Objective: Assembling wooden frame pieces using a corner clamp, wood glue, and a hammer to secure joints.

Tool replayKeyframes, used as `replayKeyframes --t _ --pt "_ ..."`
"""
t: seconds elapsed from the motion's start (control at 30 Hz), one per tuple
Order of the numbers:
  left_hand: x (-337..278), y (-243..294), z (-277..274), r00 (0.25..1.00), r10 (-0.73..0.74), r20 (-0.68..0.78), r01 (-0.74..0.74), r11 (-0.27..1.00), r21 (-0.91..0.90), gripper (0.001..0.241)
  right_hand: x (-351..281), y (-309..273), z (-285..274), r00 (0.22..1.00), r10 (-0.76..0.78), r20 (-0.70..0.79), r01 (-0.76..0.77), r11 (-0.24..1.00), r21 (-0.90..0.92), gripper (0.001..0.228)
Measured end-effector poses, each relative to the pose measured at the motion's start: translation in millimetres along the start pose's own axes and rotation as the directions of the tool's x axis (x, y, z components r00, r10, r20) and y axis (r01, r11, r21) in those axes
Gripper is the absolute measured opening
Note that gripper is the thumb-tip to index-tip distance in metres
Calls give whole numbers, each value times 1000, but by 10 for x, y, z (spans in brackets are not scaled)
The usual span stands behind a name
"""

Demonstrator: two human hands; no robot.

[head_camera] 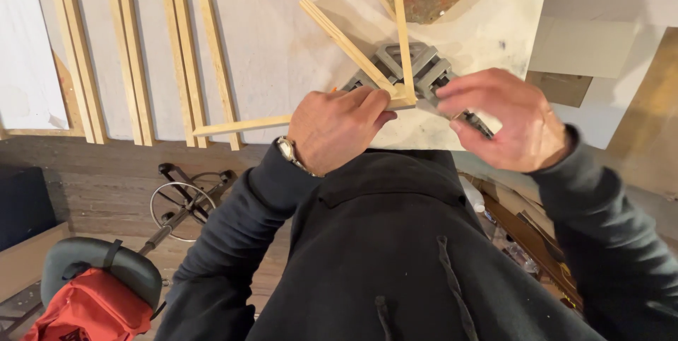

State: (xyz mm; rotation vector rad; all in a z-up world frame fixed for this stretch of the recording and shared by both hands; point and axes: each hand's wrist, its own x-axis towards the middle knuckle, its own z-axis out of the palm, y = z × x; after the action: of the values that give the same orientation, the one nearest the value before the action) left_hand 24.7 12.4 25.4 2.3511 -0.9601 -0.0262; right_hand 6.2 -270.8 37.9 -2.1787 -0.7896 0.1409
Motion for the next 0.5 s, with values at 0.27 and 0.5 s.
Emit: replayKeyframes --t 0.27,0.5 --pt "-6 232 190 982 -76 -172 95 990 108 12 -5 -123 811 785 601 -152 -344 626 700 64" --pt "14 315 313 958 -167 -234 201 971 130 13 32 -127 926 715 649 -260 -241 578 780 44"
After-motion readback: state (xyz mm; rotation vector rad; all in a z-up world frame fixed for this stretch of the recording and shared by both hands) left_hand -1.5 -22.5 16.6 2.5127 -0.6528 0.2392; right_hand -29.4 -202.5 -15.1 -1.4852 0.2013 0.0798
